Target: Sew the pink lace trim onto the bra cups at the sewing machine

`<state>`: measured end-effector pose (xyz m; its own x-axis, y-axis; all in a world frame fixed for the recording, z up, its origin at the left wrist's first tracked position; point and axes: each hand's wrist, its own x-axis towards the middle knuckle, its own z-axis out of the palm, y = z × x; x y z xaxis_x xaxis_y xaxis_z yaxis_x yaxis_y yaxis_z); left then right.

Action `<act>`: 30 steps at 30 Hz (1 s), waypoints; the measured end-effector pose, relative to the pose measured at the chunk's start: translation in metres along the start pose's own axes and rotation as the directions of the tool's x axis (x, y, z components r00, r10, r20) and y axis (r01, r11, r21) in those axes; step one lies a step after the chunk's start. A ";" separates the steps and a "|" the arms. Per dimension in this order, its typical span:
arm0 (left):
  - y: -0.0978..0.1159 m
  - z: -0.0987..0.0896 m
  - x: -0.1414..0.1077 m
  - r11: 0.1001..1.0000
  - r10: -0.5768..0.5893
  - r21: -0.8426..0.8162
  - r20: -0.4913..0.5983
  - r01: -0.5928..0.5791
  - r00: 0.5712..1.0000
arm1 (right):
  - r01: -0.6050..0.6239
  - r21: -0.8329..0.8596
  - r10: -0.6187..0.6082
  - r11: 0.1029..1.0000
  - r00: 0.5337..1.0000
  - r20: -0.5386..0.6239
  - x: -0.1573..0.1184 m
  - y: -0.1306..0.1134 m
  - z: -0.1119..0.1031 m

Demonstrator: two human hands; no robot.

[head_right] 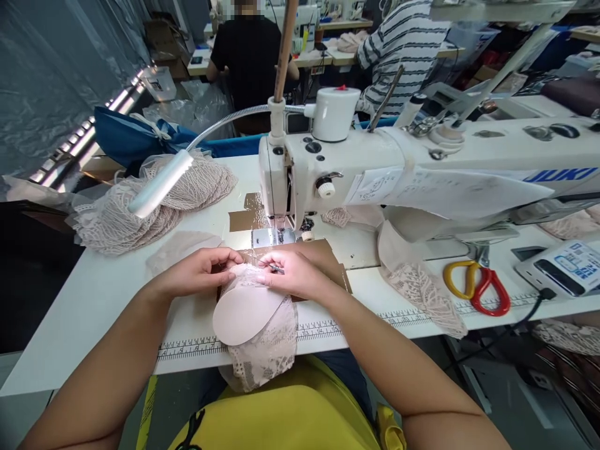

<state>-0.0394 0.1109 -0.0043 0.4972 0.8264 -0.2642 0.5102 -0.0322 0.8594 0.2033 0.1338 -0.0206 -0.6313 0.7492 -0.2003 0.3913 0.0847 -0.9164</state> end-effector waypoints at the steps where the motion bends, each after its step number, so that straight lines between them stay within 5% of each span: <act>1: 0.002 0.002 0.000 1.000 0.014 0.003 -0.032 -0.014 0.999 | 0.022 -0.007 -0.022 1.000 1.000 -0.009 0.001 0.000 0.003; 6: 0.014 0.002 -0.017 0.998 -0.035 0.049 -0.218 0.046 0.975 | 0.122 -0.036 -0.124 0.992 0.991 -0.045 0.001 0.002 0.008; 9: 0.019 0.003 -0.027 0.984 -0.178 -0.006 -0.065 0.178 0.982 | 0.154 0.027 -0.153 0.988 0.988 -0.027 -0.004 0.002 0.005; 12: 0.017 0.014 -0.025 0.955 -0.181 -0.229 0.060 0.190 0.982 | 0.187 0.101 -0.189 0.977 0.982 0.009 -0.008 0.002 0.003; 16: 0.014 0.037 -0.014 0.815 -0.115 -0.562 0.089 0.145 0.989 | 0.225 0.136 -0.231 0.965 0.972 0.035 -0.011 0.000 0.003; 23: 0.011 0.063 -0.006 0.603 -0.185 -0.796 -0.082 0.048 0.979 | 0.215 0.047 -0.218 0.975 0.974 0.056 -0.015 0.000 -0.001; 30: 0.007 0.071 -0.005 0.822 -0.138 -0.566 -0.293 -0.055 0.946 | 0.264 0.009 -0.263 0.965 0.964 -0.028 -0.012 0.005 -0.010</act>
<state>0.0116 0.0666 -0.0278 0.1940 0.9510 -0.2407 -0.0050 0.2463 0.9692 0.2196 0.1315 -0.0192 -0.6932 0.7184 0.0577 0.2047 0.2730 -0.9400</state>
